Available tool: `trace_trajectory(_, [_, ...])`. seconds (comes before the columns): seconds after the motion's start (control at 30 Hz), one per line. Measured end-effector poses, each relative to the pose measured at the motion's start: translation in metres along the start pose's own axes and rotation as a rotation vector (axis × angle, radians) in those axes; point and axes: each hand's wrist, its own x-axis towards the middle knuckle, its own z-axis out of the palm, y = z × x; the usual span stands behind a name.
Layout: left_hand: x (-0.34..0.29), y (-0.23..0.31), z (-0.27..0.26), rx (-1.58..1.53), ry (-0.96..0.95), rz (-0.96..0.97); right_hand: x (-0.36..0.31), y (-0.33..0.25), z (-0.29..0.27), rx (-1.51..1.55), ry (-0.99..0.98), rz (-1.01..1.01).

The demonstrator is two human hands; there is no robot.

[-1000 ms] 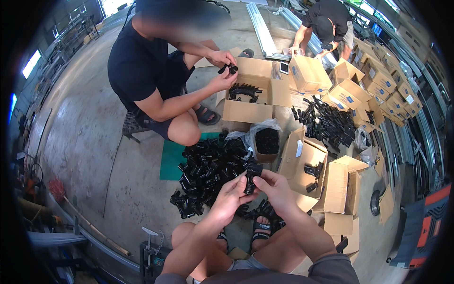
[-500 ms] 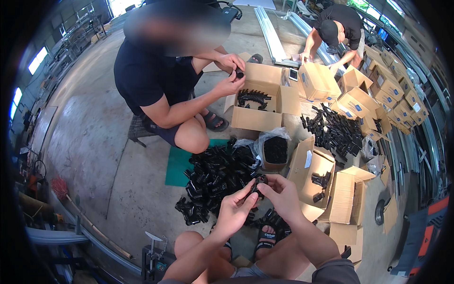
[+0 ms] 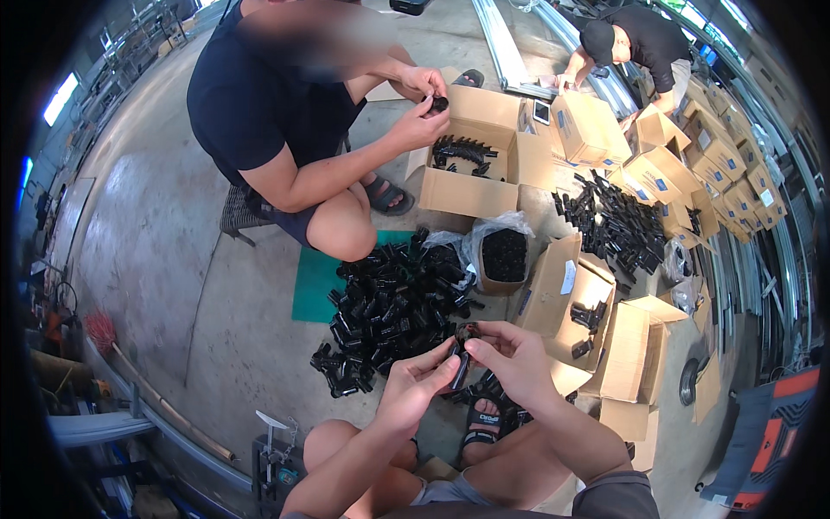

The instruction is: The person sorts small black plastic components by picking them up from a pile and placing them into cardboard boxes.

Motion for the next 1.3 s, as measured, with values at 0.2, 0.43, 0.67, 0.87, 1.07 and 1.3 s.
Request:
trace_trajectory(0.2, [-0.008, 0.019, -0.008, -0.137, -0.004, -0.167, 0.036, 0.003, -0.004, -0.161, -0.188, -0.012])
trace_trajectory(0.43, [0.000, 0.032, -0.008, -0.405, 0.122, -0.136, 0.250, 0.114, -0.090, -1.020, 0.152, -0.430])
trace_trajectory(0.67, [0.017, 0.043, -0.018, -0.397, 0.284, -0.138, 0.365, 0.225, -0.105, -1.748, -0.173, -0.374])
trace_trajectory(0.87, [0.032, 0.046, -0.018, -0.428, 0.314, -0.147, 0.390, 0.263, -0.107, -1.802, -0.044, -0.532])
trace_trajectory(1.07, [0.036, 0.044, -0.012, -0.395, 0.365, -0.196, 0.384, 0.249, -0.113, -1.649, -0.012, -0.483])
trace_trajectory(1.3, [0.019, 0.037, -0.007, -0.407, 0.309, -0.106, 0.318, 0.173, -0.095, -0.969, 0.115, -0.402])
